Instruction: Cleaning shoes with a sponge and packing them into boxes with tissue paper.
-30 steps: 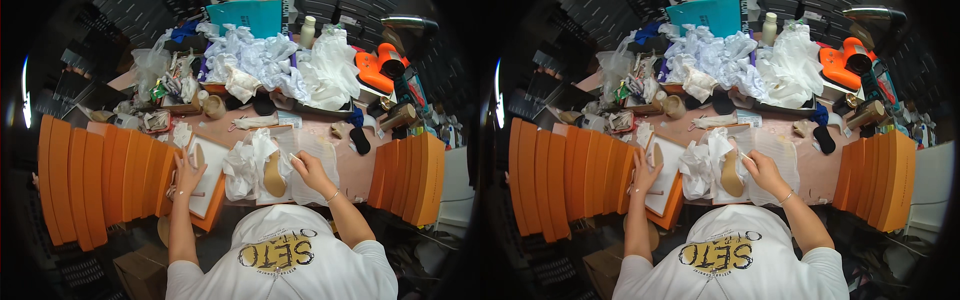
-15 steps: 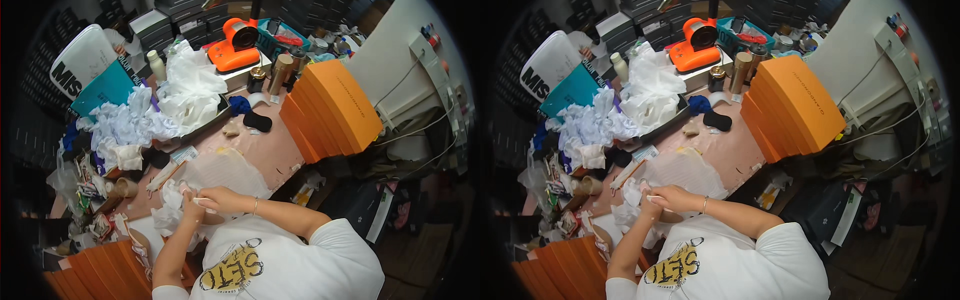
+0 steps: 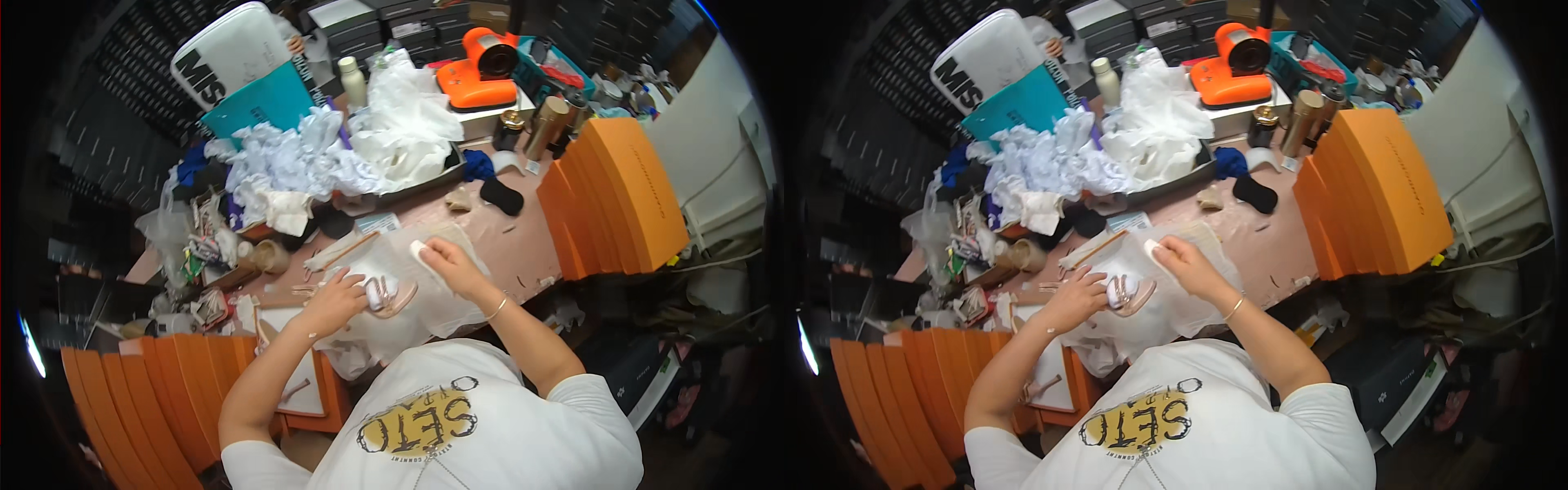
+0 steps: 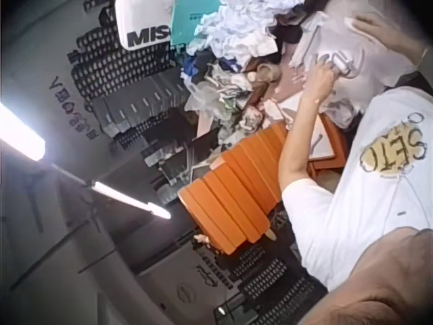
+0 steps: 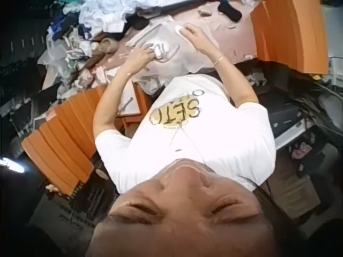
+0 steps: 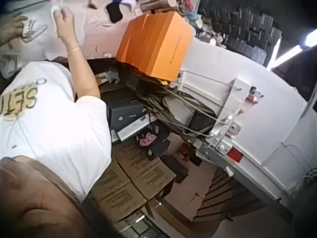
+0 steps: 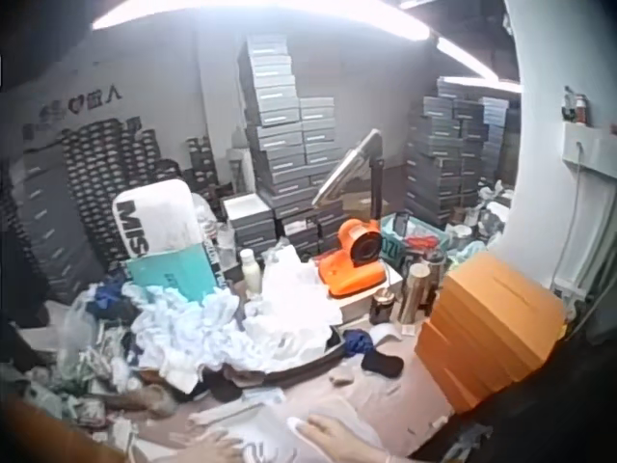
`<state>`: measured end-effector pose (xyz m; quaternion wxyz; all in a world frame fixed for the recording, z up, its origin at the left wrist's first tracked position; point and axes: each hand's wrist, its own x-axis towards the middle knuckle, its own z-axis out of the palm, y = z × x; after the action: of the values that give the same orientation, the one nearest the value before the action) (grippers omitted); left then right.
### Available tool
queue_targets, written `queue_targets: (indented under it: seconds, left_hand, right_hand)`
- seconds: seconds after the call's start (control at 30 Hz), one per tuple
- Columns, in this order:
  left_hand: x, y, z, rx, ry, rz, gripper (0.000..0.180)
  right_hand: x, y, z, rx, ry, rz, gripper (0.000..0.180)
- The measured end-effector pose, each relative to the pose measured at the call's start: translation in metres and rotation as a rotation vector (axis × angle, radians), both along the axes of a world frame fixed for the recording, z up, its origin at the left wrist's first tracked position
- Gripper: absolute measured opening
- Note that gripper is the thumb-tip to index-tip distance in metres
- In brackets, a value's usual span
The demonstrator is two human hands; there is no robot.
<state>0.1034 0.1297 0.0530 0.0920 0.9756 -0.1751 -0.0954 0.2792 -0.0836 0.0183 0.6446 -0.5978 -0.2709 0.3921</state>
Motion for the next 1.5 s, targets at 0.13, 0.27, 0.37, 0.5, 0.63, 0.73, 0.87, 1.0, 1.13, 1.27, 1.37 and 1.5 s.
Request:
queue_targets:
  seconds: [0.13,0.27,0.37,0.5,0.63,0.73,0.87,1.0,1.13,1.27,1.37,1.5]
  left_hand:
    - [-0.012,-0.007,-0.064,0.036,0.165,0.234,0.010]
    - [-0.010,-0.034,-0.123,0.117,0.153,0.457,0.012]
    - [-0.005,-0.053,-0.133,0.196,0.326,0.471,0.020]
    - [0.018,-0.045,-0.121,0.264,0.209,0.416,0.036]
    - [0.008,-0.022,-0.004,0.075,0.292,0.496,0.022]
    - [-0.024,-0.027,0.055,-0.358,0.214,0.448,0.029]
    - [-0.071,-0.069,0.036,-1.135,0.227,0.539,0.035]
    - [-0.110,-0.129,-0.007,-1.793,0.332,0.898,0.033]
    - [-0.104,-0.113,-0.021,-2.033,0.428,1.058,0.039]
    - [-0.067,-0.131,-0.051,-2.435,0.462,0.931,0.045]
    - [-0.073,-0.152,-0.057,-2.726,0.222,0.931,0.042]
    - [-0.104,-0.155,-0.043,-2.784,-0.111,0.578,0.034]
  right_hand:
    - [0.002,0.014,0.000,0.034,0.054,0.016,0.023]
    - [-0.009,0.013,-0.007,-0.027,0.044,0.079,0.023]
    - [-0.016,0.008,-0.021,-0.051,0.039,0.102,0.020]
    - [0.002,-0.014,-0.041,-0.089,-0.092,0.025,0.019]
    - [-0.001,0.002,0.000,0.043,-0.028,-0.070,0.020]
    - [0.001,0.031,0.025,0.171,-0.150,-0.176,0.018]
    - [-0.036,0.062,0.032,0.085,-0.067,0.138,0.015]
    - [-0.063,0.065,0.031,-0.087,0.220,0.420,0.019]
    - [-0.078,0.073,0.033,-0.131,0.077,0.470,0.020]
    - [-0.092,0.073,0.040,-0.068,-0.118,0.439,0.019]
    - [-0.101,0.071,0.008,-0.049,-0.043,0.471,0.023]
    - [-0.100,0.065,0.014,0.233,-0.570,0.347,0.020]
